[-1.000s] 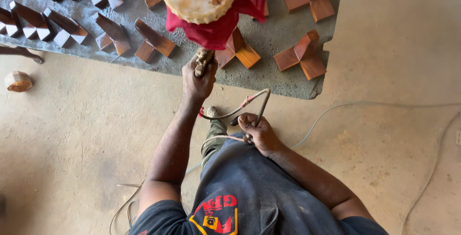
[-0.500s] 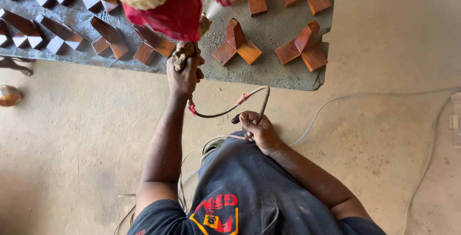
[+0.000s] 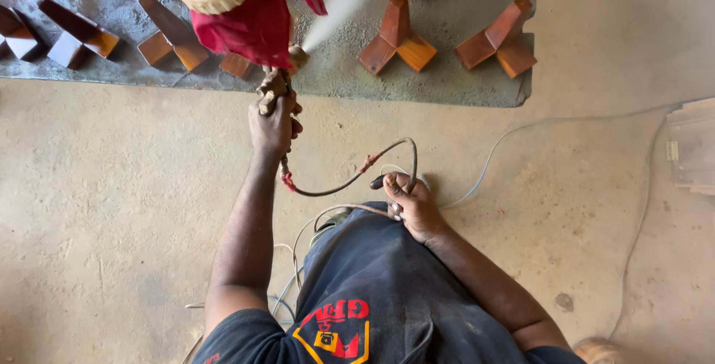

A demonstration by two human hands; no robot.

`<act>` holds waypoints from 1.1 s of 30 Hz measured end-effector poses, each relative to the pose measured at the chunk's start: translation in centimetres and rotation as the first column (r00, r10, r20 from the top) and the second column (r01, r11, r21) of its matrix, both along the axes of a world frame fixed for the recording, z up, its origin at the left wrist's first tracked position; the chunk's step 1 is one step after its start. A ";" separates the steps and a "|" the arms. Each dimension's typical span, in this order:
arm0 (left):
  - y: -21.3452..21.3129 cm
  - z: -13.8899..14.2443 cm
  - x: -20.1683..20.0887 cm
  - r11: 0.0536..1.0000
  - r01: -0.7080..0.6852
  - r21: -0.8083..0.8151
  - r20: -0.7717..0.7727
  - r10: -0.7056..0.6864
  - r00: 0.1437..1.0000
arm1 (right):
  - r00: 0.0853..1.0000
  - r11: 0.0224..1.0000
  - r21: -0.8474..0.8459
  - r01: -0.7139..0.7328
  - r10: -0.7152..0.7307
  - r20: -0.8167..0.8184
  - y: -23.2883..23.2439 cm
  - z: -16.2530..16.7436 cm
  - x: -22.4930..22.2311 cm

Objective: The person uses a spray gun to apply a finish to multiple small wooden pieces arranged on a table. They move the spray gun systematically across the pieces, covering them with a fine mist.

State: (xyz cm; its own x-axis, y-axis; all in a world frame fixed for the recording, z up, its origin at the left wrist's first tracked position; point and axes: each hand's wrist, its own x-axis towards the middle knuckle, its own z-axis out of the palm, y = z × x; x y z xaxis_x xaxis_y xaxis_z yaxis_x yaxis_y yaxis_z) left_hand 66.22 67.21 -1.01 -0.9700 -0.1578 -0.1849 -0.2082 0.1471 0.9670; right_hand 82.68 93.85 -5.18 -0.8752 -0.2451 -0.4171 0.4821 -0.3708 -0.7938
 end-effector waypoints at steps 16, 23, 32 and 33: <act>-7.1 -2.2 8.7 0.969 0.243 -0.047 0.009 -0.243 0.970 | 0.997 0.995 0.089 -0.054 0.048 0.061 -7.1 1.3 4.4; -8.1 -1.1 10.6 0.965 0.260 -0.042 0.087 -0.256 0.963 | 0.996 0.986 0.150 -0.071 0.060 0.072 -6.9 2.2 4.9; -7.5 -2.5 10.0 0.973 0.228 0.038 -0.020 -0.227 0.974 | 0.999 0.990 0.131 -0.047 0.043 0.031 -7.2 2.1 5.1; -8.2 -2.5 10.3 0.967 0.251 -0.043 0.051 -0.249 0.967 | 0.998 0.988 0.143 -0.056 0.053 0.026 -7.2 2.1 5.0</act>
State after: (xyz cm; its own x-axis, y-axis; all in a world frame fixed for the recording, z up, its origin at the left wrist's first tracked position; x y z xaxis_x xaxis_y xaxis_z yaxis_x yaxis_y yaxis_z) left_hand 76.49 59.00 -3.56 -0.9708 0.0786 -0.2268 -0.2014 0.2469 0.9479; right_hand 87.70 86.69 -3.06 -0.8523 -0.2281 -0.4708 0.5167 -0.2267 -0.8256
